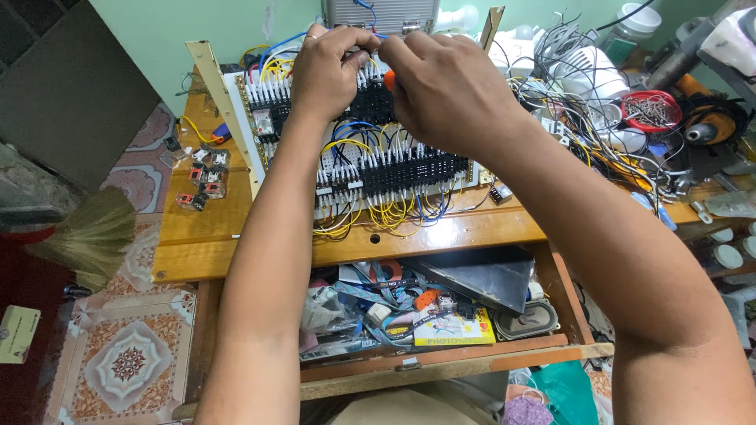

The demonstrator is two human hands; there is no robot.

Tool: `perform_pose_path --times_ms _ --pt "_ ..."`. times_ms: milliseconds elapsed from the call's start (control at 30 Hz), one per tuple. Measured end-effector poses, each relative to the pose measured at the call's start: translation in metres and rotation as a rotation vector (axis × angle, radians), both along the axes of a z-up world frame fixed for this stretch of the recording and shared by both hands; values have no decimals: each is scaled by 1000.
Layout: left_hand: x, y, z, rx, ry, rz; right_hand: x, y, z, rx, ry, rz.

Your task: The person uses a screwdriver to tighten connections on a large breadboard filled with wires and electronic components. They repeatedly insert wires into the board and secure them with the tool, working on a cluttered wooden workbench.

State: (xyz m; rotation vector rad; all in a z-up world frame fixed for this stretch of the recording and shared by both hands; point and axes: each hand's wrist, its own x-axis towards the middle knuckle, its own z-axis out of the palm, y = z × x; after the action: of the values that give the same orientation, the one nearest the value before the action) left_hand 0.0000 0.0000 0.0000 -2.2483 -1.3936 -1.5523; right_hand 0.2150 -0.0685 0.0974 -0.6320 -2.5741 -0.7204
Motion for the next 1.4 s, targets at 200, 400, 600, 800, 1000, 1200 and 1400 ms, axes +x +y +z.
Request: perform_pose_path --times_ms 200,400,600,800,1000,1200,1400 --pt "-2 5 -4 -3 -33 -26 3 23 -28 96 31 -57" --pt "-5 -1 1 -35 1 -86 -4 14 -29 21 163 -95" --pt "-8 1 0 -86 -30 -165 21 -5 -21 116 364 75" --pt "-13 5 -3 -41 36 -213 85 -25 -40 -169 645 80" --pt "-11 1 1 -23 51 -222 172 -19 -102 -478 955 -54" --pt "-5 -6 7 -149 -9 -215 228 1 -165 -488 1315 -140" --pt "-11 4 6 -134 57 -318 254 17 -187 -401 1625 -233"
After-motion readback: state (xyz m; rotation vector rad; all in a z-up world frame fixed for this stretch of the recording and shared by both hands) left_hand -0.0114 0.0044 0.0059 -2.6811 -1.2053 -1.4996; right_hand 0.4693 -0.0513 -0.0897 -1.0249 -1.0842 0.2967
